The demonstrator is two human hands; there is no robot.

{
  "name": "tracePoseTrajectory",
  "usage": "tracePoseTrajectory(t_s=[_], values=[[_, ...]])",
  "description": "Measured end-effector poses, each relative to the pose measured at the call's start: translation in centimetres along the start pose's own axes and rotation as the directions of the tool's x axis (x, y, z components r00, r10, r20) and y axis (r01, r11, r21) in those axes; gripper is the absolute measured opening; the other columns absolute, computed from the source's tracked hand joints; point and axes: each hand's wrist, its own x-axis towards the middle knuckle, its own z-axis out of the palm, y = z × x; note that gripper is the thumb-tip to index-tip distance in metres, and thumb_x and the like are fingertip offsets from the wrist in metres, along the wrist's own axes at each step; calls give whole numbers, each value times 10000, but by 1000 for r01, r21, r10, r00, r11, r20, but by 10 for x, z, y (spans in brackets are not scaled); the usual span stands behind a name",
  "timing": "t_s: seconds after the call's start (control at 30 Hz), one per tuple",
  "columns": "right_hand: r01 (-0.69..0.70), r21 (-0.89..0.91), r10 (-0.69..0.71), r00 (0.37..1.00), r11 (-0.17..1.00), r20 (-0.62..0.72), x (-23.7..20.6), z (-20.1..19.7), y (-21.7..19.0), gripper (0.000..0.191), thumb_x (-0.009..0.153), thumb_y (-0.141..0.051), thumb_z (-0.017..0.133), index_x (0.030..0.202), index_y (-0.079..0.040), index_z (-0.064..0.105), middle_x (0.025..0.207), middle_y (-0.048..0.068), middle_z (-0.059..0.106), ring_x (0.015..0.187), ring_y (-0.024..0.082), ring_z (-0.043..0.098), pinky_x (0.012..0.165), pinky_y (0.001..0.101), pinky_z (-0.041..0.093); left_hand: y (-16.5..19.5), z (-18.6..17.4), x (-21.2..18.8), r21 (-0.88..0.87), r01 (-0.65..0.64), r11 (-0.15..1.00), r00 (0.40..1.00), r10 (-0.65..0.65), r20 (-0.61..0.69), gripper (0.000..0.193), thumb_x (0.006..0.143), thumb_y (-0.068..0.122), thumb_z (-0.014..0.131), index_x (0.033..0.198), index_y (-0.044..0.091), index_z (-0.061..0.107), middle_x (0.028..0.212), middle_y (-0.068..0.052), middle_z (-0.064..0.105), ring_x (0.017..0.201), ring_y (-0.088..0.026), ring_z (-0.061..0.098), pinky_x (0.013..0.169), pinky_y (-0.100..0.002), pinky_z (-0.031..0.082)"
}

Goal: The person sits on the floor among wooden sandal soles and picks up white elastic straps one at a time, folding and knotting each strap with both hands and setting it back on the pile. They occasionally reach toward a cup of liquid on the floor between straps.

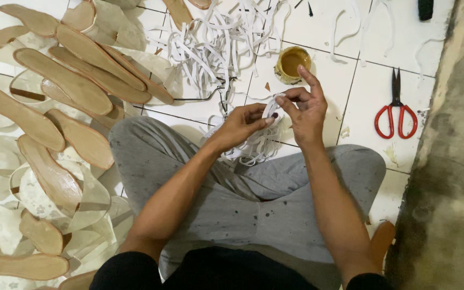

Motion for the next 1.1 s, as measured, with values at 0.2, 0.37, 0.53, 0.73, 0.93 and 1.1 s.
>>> tracePoseTrajectory(t_s=[0.2,0.37,0.53,0.73,0.93,1.1], values=[[3,-65,-5,1000,998,-23,-3,10,2,748,934,92,771,1574,-10,399,942,46,719,920,101,681,901,248,554,-5,1,6,-198,-50,979,998,54,12,259,1058,70,616,1262,-85,653,1041,-122,743,912,-133,715,746,-290,585],[22,-20,-23,997,1000,-69,-4,7,3,803,945,110,770,1601,-30,328,938,56,724,905,101,664,893,240,533,-5,7,4,-133,51,990,995,-61,-74,292,1027,75,584,1290,-32,651,954,-83,767,765,-109,712,607,-252,539],[1,133,22,985,991,-170,4,-2,1,847,895,138,762,1583,-44,303,899,58,712,871,118,698,872,257,581,-8,16,4,-45,79,996,994,-82,-72,295,1026,94,587,1292,-11,660,928,-56,765,741,-94,709,561,-217,484],[156,-316,-147,988,936,51,7,-4,9,636,1076,53,631,1618,-59,318,1076,89,753,1030,173,723,1001,319,539,-12,6,4,-208,52,977,992,-75,-101,308,1033,114,607,1303,-27,654,906,-65,763,714,-102,697,567,-221,468],[121,-853,-53,993,508,110,64,-41,37,529,952,80,512,1423,-152,580,1452,133,585,1303,314,535,1079,407,494,-7,-18,8,-284,31,958,972,-95,-214,416,1002,130,646,1374,-43,578,928,-117,779,713,-136,723,556,-237,471],[285,-950,-12,958,125,286,92,-53,64,660,745,140,551,1332,-108,726,1615,214,346,1395,476,324,1083,550,399,-6,-26,8,-343,10,939,969,-93,-227,515,980,137,683,1426,-37,496,963,-165,787,718,-168,736,564,-253,480]])
